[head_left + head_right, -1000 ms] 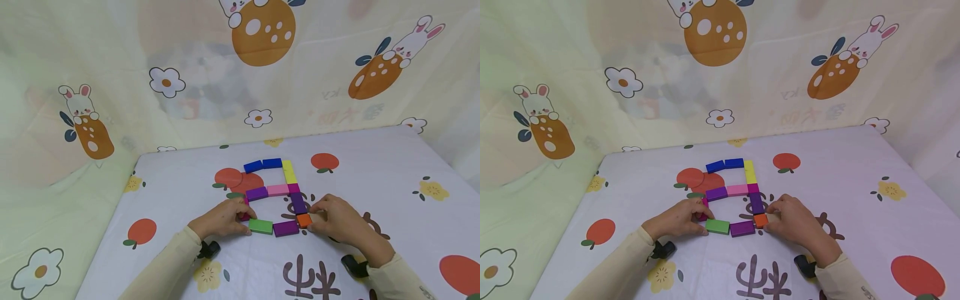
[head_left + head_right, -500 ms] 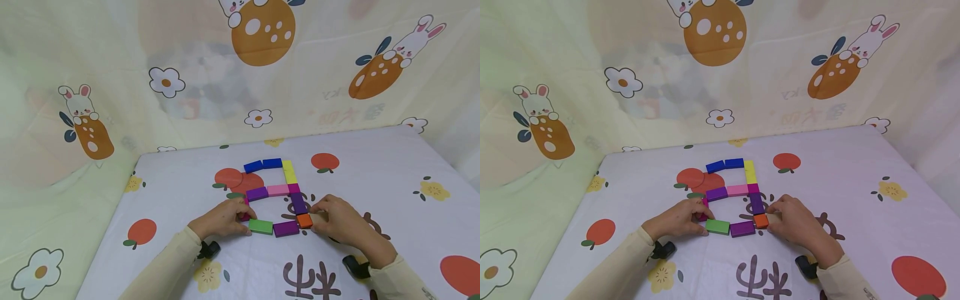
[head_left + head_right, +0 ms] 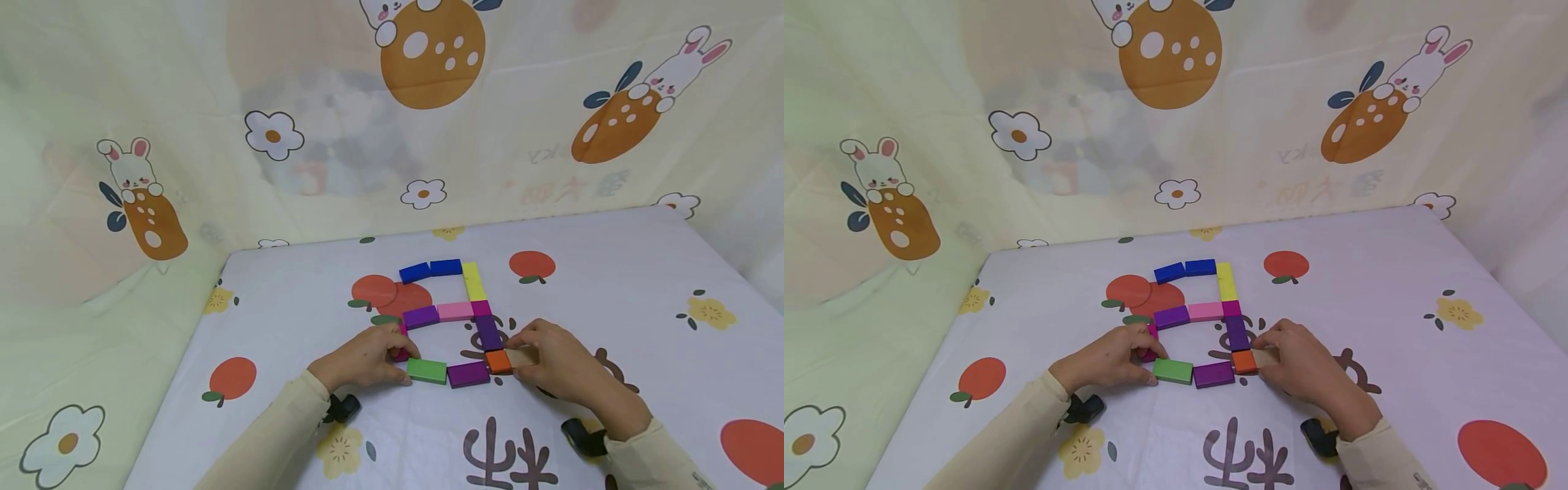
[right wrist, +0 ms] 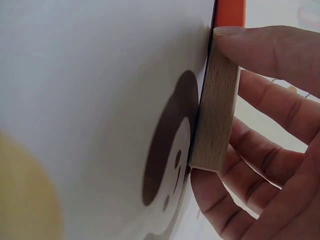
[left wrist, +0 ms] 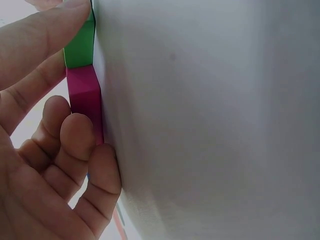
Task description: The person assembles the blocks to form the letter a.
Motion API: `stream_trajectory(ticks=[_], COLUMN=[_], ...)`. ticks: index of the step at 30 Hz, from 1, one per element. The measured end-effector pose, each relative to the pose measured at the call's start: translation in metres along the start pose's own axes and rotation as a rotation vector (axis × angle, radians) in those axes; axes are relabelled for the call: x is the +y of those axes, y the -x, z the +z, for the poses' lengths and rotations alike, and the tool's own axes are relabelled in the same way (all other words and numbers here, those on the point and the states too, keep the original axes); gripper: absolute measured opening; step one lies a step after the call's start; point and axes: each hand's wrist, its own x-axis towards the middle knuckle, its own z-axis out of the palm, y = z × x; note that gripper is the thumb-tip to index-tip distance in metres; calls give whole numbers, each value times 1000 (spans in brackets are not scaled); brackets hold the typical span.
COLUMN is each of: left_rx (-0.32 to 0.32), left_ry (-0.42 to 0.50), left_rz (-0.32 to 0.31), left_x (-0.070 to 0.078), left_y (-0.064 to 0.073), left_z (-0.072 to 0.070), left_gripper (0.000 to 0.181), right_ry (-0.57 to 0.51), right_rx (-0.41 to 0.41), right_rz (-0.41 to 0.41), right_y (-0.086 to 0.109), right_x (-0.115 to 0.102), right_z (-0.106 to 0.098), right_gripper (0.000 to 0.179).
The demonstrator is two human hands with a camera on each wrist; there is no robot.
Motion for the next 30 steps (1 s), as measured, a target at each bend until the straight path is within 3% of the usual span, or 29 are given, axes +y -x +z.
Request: stream_trajectory(ticks=[6, 10, 15, 18, 24, 30], left_rx=[1, 46, 175, 218, 200, 162], left_ry=[24, 57, -7, -79, -142, -128], left_rz=[1, 6, -82, -148, -246, -246], left_x=[-1, -3, -2, 0, 0, -3], left_y=[1, 0, -11, -22, -37, -41], left_z=[-1, -4, -12, -15, -18, -17], left_gripper=[33, 33, 34, 32, 29, 33], right_ry=[-3, -2, 40, 69, 61, 43], right_rx=[4, 19, 72, 77, -5, -67], right_rz=[17, 21, -19, -39, -19, -14], right_y=[0, 2, 6, 5, 1, -2], right_x=[0, -3, -13, -20, -32, -36], right_z=[1, 1, 2, 4, 13, 18], right_gripper=[40, 42, 36, 36, 40, 40])
